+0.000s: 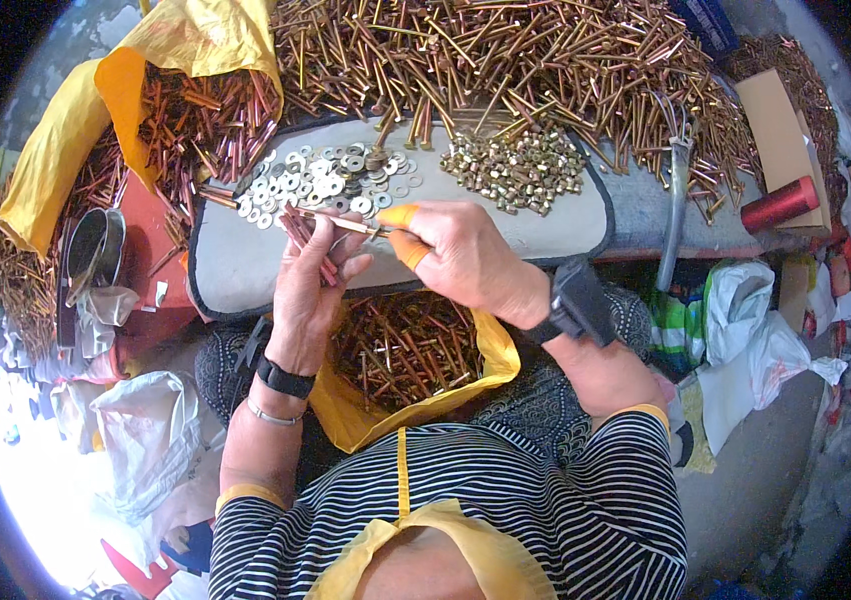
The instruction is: The recorder is sorting and assembling copper tubes with metal washers and caps on a fabrication table.
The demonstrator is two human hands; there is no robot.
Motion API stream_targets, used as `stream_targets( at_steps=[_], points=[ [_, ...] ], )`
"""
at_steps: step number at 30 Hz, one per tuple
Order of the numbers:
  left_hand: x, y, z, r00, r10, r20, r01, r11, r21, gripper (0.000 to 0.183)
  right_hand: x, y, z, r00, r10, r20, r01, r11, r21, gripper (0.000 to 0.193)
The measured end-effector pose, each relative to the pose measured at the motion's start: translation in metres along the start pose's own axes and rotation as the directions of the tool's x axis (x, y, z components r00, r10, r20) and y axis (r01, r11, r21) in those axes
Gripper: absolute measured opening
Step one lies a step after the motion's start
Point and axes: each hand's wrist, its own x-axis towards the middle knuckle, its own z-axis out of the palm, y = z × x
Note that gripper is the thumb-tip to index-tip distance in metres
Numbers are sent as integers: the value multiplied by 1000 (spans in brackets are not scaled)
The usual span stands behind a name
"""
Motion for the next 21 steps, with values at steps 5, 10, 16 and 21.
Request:
stream_targets(
  at_steps=[5, 10, 16, 21],
  points=[
    [-13, -36, 12, 993, -68, 99, 71, 997, -22, 21, -5, -11, 29, 970, -224, -94, 199, 955, -219, 56],
    [-11, -23, 14, 968, -225, 109, 237, 964, -118, 35, -2, 7, 4, 976, 37, -216, -13, 994, 112, 38],
    [4, -12, -9, 993, -111, 45, 119, 957, -266, 38, -8, 88, -45, 956, 75, -285, -216, 836, -505, 17],
    [5, -4, -10, 996, -84, 41, 90, 977, -194, 36, -8, 81, -28, 992, 111, -67, -128, 752, -647, 21]
  ],
)
